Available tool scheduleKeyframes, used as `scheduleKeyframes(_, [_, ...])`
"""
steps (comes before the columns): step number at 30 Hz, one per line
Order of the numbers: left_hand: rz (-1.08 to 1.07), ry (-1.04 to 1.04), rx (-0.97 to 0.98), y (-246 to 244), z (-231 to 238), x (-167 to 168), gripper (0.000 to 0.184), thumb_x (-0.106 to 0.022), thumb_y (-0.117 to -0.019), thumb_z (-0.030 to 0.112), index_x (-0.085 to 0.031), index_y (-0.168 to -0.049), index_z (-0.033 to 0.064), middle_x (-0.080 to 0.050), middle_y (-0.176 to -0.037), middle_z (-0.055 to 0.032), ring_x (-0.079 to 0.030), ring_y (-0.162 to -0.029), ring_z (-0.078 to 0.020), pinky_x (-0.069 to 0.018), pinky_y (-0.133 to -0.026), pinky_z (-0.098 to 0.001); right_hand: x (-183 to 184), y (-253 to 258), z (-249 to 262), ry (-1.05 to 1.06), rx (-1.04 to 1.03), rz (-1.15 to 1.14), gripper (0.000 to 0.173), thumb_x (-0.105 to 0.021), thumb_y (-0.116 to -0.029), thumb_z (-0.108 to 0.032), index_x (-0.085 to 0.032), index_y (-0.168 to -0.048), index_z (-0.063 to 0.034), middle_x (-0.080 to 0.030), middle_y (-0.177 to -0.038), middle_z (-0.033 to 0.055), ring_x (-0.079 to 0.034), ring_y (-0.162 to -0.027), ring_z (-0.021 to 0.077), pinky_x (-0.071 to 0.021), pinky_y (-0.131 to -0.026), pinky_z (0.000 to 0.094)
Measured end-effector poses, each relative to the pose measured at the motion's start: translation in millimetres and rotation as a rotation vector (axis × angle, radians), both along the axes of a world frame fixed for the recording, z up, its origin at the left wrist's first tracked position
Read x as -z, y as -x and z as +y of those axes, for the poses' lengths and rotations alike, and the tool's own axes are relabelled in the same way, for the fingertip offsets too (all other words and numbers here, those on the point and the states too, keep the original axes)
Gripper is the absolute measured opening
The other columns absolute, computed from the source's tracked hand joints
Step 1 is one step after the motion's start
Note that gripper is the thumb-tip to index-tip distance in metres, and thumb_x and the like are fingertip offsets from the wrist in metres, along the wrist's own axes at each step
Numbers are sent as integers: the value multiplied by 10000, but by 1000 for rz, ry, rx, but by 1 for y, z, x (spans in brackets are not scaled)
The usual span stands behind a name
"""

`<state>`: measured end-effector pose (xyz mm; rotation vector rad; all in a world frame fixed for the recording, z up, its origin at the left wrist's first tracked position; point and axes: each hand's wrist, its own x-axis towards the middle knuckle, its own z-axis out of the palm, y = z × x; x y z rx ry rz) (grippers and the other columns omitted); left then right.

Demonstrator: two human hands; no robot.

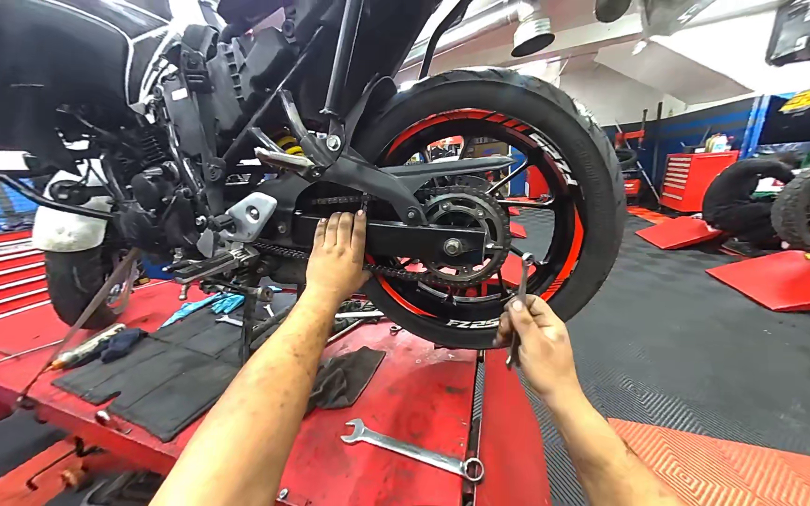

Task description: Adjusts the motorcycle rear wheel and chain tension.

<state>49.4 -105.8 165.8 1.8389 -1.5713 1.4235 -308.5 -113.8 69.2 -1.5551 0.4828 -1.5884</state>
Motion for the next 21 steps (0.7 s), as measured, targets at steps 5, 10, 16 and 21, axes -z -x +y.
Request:
scheduleKeyframes(5, [37, -21, -21, 2, 3, 1, 1294, -922, -587, 485, -254, -1609, 56, -384, -1589, -222, -337, -1502, -386, -260, -1229, -563, -11, 30, -14, 613, 493, 440, 174, -666, -964, -397, -799, -1043, -318, -649, -965, -96, -617, -839, 33, -559, -704, 268])
scheduleKeyframes(10, [38, -1, -24, 4, 2, 2, 1265, -912, -589, 486, -284, -1598, 54, -409, -1571, -225, -354, -1491, -389, -286, -1218, -563, -33, 41, -11, 527, 381, 240, 143, -608, -980, -272, -705, -1022, -177, -729, -886, -71, -701, -699, 71, -632, -620, 288])
scheduleKeyframes(16, [-72, 84, -25, 0, -3, 8, 1204, -905, -604, 403, -313, -1580, 20, -460, -1527, -258, -417, -1444, -430, -241, -1217, -626, -52, 27, -38, 1030, 465, 283, 182, -585, -953, -121, -722, -1036, -36, -728, -1124, 82, -704, -1074, 156, -613, -911, 316])
scheduleKeyframes(21, [-103, 156, 81, -7, -10, 3, 922, -882, -664, 242, -472, -1460, 20, -561, -1409, -250, -526, -1343, -428, -365, -1164, -585, -48, 15, -48, 1226, 623, 464, 188, -566, -981, -142, -723, -1035, -53, -724, -1139, 95, -706, -1081, 207, -612, -887, 338])
